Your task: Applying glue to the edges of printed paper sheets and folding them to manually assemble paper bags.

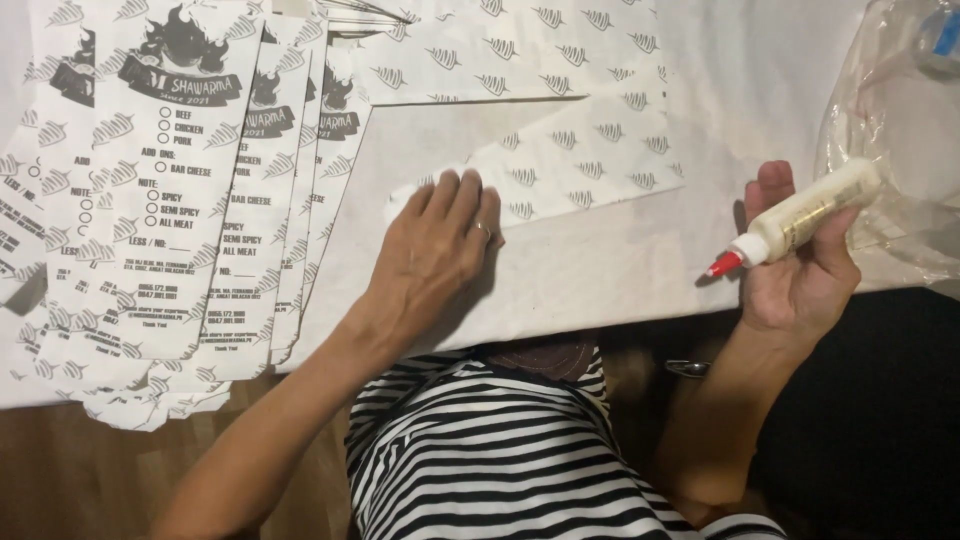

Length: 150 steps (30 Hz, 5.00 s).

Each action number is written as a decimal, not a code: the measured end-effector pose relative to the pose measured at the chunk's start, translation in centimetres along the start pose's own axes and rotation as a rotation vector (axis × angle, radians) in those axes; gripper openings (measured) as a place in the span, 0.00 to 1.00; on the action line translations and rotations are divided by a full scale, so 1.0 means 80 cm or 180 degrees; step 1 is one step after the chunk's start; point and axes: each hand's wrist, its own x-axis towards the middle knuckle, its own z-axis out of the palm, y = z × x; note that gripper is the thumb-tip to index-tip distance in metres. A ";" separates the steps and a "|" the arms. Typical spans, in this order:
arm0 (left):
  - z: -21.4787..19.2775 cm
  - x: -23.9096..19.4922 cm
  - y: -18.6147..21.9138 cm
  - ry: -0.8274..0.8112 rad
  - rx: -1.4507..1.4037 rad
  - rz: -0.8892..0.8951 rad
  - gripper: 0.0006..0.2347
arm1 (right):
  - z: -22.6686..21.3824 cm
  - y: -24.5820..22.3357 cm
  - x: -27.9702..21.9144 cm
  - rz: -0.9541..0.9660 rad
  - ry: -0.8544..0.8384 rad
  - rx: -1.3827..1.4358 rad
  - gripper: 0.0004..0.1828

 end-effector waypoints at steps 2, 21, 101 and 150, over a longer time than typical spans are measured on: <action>0.012 -0.010 -0.001 0.0137 0.0134 0.0093 0.10 | 0.017 0.010 -0.014 -0.0076 0.0067 -0.0286 0.35; 0.024 -0.011 -0.035 -0.0398 -0.0620 -0.0305 0.10 | 0.008 0.066 -0.036 -0.2345 -0.1398 -0.4183 0.17; 0.035 -0.049 0.019 -0.0143 -0.0123 -0.0020 0.29 | 0.013 0.052 -0.040 0.0432 -0.0504 -0.1594 0.36; -0.040 -0.110 -0.168 0.0436 0.2222 -0.2204 0.15 | 0.010 0.026 -0.008 0.0217 -0.0238 -0.0580 0.48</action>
